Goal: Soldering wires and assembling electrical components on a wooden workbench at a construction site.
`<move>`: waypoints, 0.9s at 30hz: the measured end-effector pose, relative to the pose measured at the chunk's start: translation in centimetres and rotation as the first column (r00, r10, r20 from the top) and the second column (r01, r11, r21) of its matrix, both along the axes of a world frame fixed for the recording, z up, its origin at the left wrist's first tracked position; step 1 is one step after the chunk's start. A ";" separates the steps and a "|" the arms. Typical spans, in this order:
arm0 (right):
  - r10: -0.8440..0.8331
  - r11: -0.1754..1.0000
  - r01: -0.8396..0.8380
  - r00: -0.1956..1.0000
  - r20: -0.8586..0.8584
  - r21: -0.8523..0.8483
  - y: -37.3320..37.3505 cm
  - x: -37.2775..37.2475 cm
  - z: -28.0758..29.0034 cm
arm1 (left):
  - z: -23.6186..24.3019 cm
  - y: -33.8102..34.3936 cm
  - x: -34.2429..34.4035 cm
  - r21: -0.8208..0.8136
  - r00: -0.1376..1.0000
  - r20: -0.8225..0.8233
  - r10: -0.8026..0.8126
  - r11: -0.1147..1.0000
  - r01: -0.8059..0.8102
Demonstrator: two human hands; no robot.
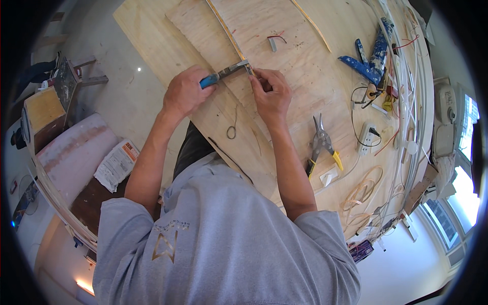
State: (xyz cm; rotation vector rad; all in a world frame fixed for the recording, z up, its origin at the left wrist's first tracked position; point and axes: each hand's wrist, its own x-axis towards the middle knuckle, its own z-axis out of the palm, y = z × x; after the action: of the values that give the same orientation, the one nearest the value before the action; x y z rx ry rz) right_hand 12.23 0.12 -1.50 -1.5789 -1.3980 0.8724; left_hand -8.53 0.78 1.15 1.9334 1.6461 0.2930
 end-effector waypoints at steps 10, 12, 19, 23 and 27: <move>0.037 0.999 -0.037 0.999 0.000 -0.015 0.1 0.4 0.0 | 0.1 0.1 0.0 -0.038 1.000 0.003 0.006 0.999 -0.006; 0.035 0.999 -0.035 0.999 0.007 -0.012 0.1 0.4 0.1 | 0.1 0.1 0.0 -0.039 1.000 -0.001 0.007 0.999 -0.007; 0.051 0.999 -0.051 0.999 0.014 -0.002 0.2 0.3 0.2 | 0.0 0.1 -0.1 -0.011 1.000 0.002 -0.009 1.000 0.009; 0.051 0.999 -0.051 0.999 0.001 -0.013 0.1 0.3 0.1 | 0.1 0.0 0.0 -0.018 1.000 0.011 0.000 1.000 0.000; 0.044 0.999 -0.044 0.999 -0.008 -0.006 0.2 0.4 -0.1 | 0.1 0.1 0.0 -0.016 1.000 -0.005 -0.003 1.000 0.003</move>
State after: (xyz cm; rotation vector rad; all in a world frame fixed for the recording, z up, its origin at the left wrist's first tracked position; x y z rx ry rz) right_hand 12.63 0.30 -1.61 -1.5526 -1.4307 0.9087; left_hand -8.50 0.84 1.27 1.9258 1.6432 0.2731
